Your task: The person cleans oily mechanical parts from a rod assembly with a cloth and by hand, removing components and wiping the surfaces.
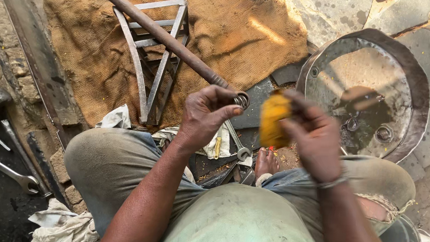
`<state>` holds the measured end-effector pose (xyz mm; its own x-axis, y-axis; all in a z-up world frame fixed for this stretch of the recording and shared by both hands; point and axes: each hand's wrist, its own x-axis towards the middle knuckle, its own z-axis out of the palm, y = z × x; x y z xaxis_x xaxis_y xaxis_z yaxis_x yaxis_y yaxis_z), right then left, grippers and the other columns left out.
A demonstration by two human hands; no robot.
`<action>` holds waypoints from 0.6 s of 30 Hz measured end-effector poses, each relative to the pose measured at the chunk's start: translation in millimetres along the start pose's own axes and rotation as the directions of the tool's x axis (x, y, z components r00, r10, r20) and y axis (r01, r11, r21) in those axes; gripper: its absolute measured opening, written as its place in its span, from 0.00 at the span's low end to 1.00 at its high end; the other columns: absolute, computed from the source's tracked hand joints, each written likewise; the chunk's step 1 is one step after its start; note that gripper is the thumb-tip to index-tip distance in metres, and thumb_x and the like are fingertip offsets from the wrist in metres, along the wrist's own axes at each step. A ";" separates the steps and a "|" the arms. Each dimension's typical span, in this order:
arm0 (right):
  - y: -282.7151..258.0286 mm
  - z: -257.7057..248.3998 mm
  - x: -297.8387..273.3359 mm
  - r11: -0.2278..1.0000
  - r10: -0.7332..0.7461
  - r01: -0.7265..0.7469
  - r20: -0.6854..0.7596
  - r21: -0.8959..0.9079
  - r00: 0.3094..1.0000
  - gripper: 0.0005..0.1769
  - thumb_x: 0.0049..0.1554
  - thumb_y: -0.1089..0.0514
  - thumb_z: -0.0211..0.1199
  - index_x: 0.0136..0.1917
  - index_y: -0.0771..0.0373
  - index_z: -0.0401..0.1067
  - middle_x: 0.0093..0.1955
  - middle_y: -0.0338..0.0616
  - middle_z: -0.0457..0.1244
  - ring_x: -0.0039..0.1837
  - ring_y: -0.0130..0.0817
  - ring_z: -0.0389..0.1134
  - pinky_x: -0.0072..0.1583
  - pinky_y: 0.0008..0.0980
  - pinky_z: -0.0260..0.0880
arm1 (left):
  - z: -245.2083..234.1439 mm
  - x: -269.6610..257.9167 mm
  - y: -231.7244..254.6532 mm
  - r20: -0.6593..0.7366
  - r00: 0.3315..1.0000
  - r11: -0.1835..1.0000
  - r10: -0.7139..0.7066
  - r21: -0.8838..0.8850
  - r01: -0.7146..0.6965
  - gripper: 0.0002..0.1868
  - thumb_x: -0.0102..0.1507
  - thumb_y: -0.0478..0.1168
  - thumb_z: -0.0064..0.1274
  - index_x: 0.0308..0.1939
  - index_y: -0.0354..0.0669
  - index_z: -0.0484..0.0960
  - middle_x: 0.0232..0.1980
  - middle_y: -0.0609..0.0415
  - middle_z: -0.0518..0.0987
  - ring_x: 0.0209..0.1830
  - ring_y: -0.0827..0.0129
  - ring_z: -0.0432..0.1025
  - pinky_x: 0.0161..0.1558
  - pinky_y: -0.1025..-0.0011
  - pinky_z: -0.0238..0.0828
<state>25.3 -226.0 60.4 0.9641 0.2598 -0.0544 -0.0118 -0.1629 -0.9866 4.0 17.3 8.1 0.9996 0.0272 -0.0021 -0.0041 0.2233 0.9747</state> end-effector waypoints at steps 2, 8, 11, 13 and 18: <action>-1.9 29.1 -6.0 0.963 -0.191 0.205 0.092 -0.176 0.977 0.22 0.57 0.71 0.63 0.65 0.64 0.74 0.63 0.45 0.67 0.64 0.32 0.69 0.66 0.32 0.73 | 4.8 -2.8 -4.3 0.073 0.997 0.996 0.001 -0.087 0.006 0.11 0.64 0.34 0.60 0.49 0.32 0.80 0.45 0.50 0.85 0.45 0.73 0.81 0.49 0.75 0.84; 19.1 57.8 5.2 0.995 -0.064 0.063 0.001 -0.075 0.998 0.11 0.63 0.64 0.59 0.59 0.65 0.71 0.49 0.40 0.69 0.50 0.24 0.71 0.52 0.25 0.74 | 9.1 -15.4 1.0 0.080 0.984 0.987 -0.158 0.020 0.157 0.10 0.66 0.29 0.56 0.52 0.32 0.81 0.42 0.52 0.84 0.37 0.74 0.77 0.38 0.74 0.79; 36.2 55.9 18.6 0.974 -0.092 0.081 -0.043 -0.213 0.995 0.07 0.63 0.64 0.60 0.54 0.68 0.72 0.47 0.41 0.68 0.48 0.24 0.69 0.50 0.25 0.73 | 12.6 -16.2 9.2 0.120 0.992 0.997 -0.044 0.074 0.035 0.11 0.66 0.30 0.57 0.52 0.32 0.81 0.45 0.53 0.84 0.43 0.74 0.78 0.47 0.74 0.80; 47.4 53.0 35.0 0.991 0.043 -0.050 -0.057 -0.123 0.997 0.06 0.63 0.64 0.62 0.54 0.67 0.72 0.47 0.42 0.68 0.46 0.24 0.67 0.49 0.25 0.72 | 16.9 -19.2 13.0 0.167 0.986 0.997 -0.003 0.071 -0.009 0.12 0.66 0.31 0.57 0.53 0.32 0.81 0.48 0.53 0.85 0.49 0.75 0.79 0.55 0.74 0.80; 45.7 33.9 46.4 0.987 0.115 -0.092 -0.178 0.132 0.977 0.08 0.64 0.64 0.59 0.57 0.67 0.72 0.52 0.46 0.69 0.52 0.28 0.71 0.56 0.29 0.74 | 22.7 -21.9 13.0 0.249 0.969 0.957 0.006 -0.281 0.066 0.18 0.67 0.31 0.58 0.61 0.32 0.77 0.55 0.52 0.82 0.57 0.72 0.76 0.62 0.71 0.77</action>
<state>60.6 -189.1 7.6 0.9881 0.0659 -0.1393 -0.1355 -0.0589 -0.9890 -17.4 -2.5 25.8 0.9749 -0.2147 0.0591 0.0550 0.4894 0.8703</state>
